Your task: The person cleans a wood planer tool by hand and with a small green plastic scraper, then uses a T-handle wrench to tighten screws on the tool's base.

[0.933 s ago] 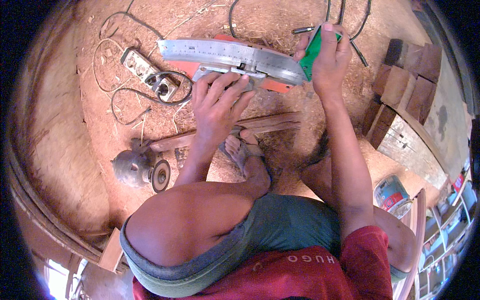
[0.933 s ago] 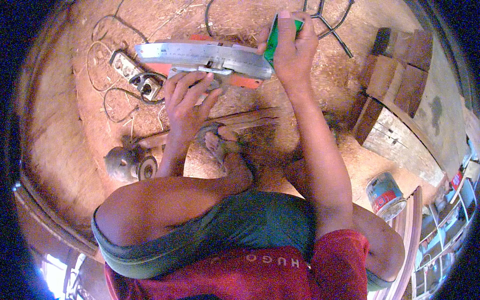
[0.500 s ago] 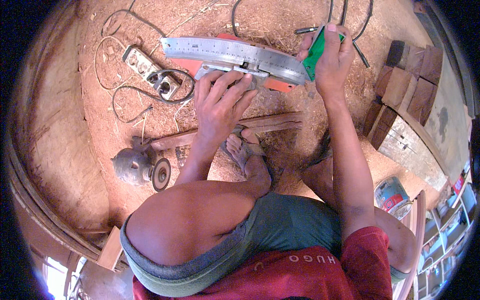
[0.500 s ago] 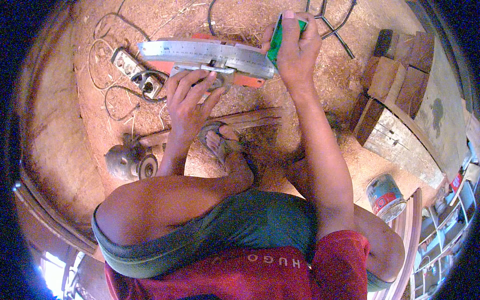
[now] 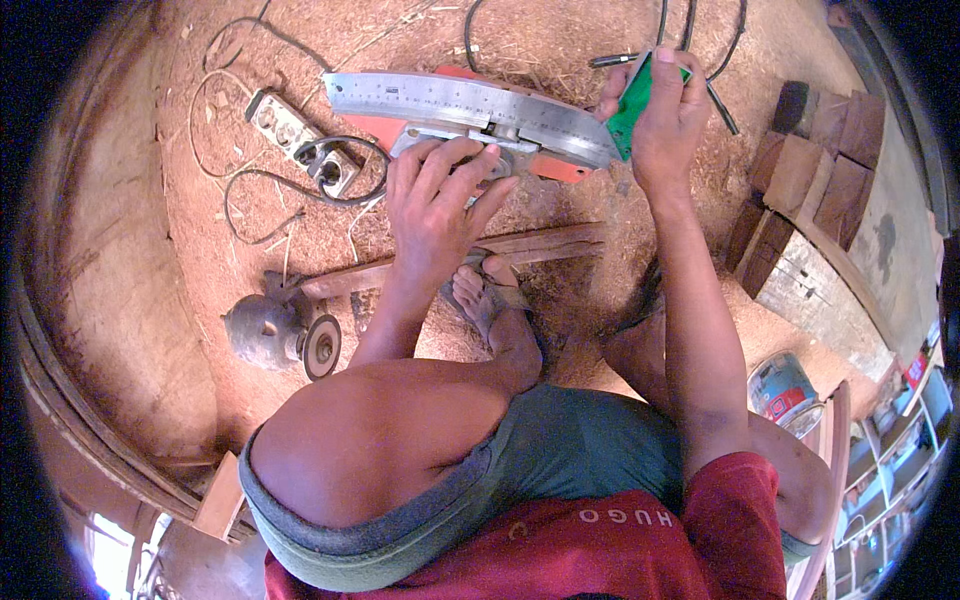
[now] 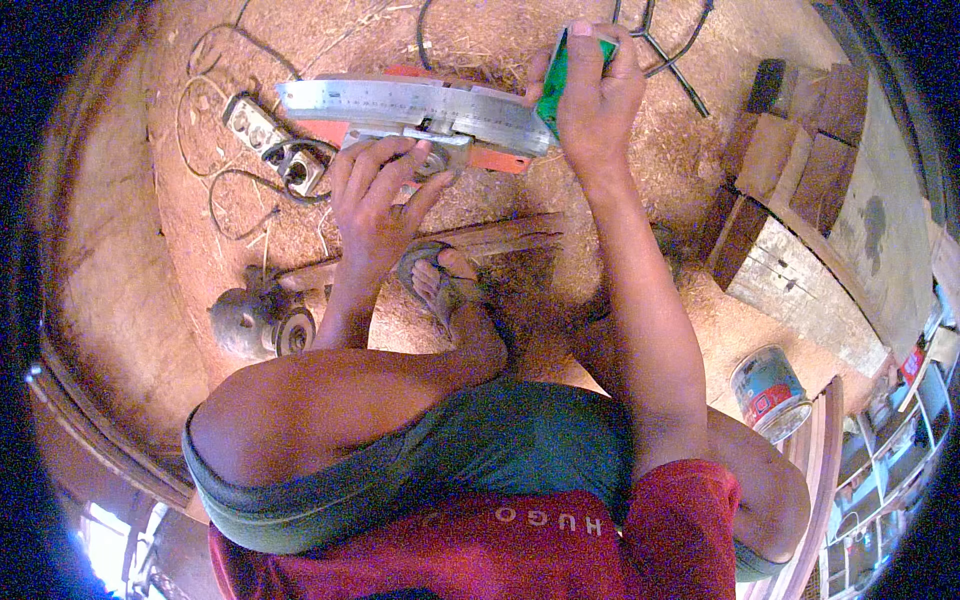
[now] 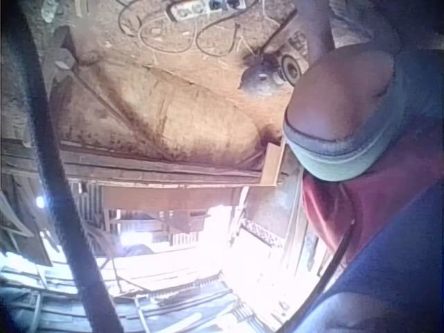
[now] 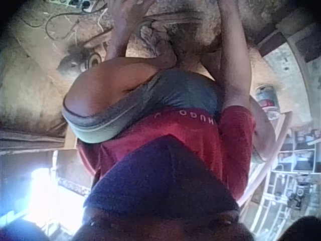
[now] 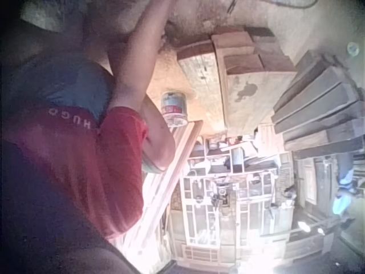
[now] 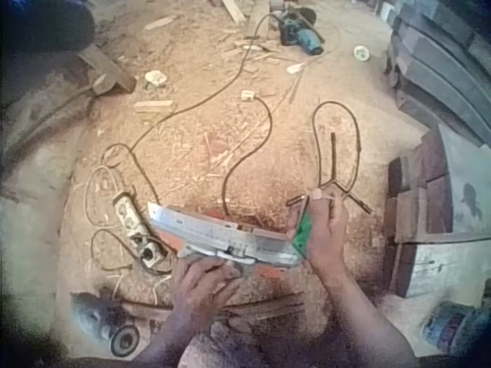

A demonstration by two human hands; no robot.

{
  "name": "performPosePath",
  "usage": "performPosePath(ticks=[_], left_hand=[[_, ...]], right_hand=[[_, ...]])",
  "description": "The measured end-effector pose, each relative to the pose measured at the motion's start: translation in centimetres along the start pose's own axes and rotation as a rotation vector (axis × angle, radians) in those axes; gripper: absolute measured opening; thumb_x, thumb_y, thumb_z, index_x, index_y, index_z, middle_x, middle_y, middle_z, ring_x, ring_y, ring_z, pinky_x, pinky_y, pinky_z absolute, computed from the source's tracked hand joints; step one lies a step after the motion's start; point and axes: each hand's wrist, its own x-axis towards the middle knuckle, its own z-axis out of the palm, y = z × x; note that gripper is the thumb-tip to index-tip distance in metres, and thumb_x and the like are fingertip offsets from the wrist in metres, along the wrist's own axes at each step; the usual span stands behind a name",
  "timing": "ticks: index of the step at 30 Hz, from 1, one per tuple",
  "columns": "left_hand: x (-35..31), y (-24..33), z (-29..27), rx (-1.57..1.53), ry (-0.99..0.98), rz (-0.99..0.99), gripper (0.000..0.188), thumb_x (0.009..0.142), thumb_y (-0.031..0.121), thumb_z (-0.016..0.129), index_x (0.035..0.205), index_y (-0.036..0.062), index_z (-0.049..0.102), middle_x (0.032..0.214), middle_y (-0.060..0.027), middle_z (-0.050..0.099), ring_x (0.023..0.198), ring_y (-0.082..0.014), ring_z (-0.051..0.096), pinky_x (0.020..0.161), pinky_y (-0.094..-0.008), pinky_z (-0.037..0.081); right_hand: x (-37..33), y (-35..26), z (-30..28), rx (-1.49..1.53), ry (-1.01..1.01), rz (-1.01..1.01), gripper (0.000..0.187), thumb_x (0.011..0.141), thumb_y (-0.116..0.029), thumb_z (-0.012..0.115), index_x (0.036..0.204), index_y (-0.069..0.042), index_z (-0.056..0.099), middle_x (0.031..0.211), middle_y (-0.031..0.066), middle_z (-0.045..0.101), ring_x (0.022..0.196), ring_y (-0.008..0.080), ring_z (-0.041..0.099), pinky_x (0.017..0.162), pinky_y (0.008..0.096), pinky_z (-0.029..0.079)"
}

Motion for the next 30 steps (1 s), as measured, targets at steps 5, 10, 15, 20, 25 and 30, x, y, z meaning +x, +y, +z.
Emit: performPosePath(ticks=[5,10,15,20,25,30], left_hand=[[-0.11,-0.21,0.17,0.003,0.029,-0.029,0.039,0.075,0.027,0.092,0.109,0.0139,0.079,0.111,0.0006,0.071,0.107,-0.0259,0.061,0.089,-0.0424,0.048],[-0.24,-0.25,0.22,0.023,0.018,-0.003,0.039,0.076,0.027,0.091,0.110,0.0142,0.079,0.113,0.0013,0.071,0.107,-0.0253,0.061,0.090,-0.0423,0.048],[-0.24,-0.11,0.22,0.023,0.007,0.005,0.038,0.077,0.026,0.091,0.111,0.0145,0.080,0.114,0.0018,0.071,0.106,-0.0243,0.062,0.089,-0.0424,0.049],[-0.22,0.06,0.15,-0.010,0.020,0.013,0.038,0.077,0.022,0.090,0.112,0.0147,0.080,0.114,0.0020,0.071,0.106,-0.0238,0.062,0.090,-0.0423,0.048],[-0.28,0.00,0.28,0.001,0.021,0.004,0.039,0.075,0.023,0.091,0.111,0.0141,0.079,0.114,0.0019,0.071,0.106,-0.0244,0.062,0.090,-0.0422,0.048],[-0.40,-0.35,0.30,0.002,0.037,-0.037,0.040,0.074,0.026,0.092,0.110,0.0137,0.079,0.112,0.0018,0.070,0.107,-0.0256,0.061,0.090,-0.0421,0.048]], right_hand=[[0.00,-0.15,-0.02,-0.016,0.028,0.016,0.026,0.112,-0.029,0.054,0.105,-0.004,0.050,0.069,0.0117,0.068,0.053,0.0172,0.065,0.048,0.0315,0.052],[-0.03,-0.47,-0.05,-0.081,-0.012,0.006,0.032,0.113,-0.034,0.050,0.103,-0.004,0.048,0.069,0.0146,0.063,0.054,0.0215,0.062,0.052,0.0370,0.055],[-0.05,-0.52,0.03,-0.088,-0.005,0.001,0.034,0.113,-0.035,0.050,0.102,-0.003,0.049,0.069,0.0144,0.063,0.053,0.0211,0.062,0.052,0.0365,0.055],[-0.05,-0.56,-0.03,-0.110,-0.001,0.013,0.036,0.113,-0.036,0.049,0.101,-0.003,0.049,0.070,0.0136,0.064,0.054,0.0206,0.063,0.052,0.0360,0.055],[0.08,-0.62,-0.06,-0.121,0.008,0.010,0.036,0.113,-0.036,0.049,0.100,-0.002,0.050,0.071,0.0132,0.064,0.054,0.0213,0.063,0.052,0.0366,0.055],[0.62,-0.64,-0.15,-0.083,0.079,0.042,0.035,0.112,-0.033,0.047,0.096,-0.002,0.051,0.070,0.0139,0.063,0.054,0.0231,0.062,0.053,0.0387,0.055]])
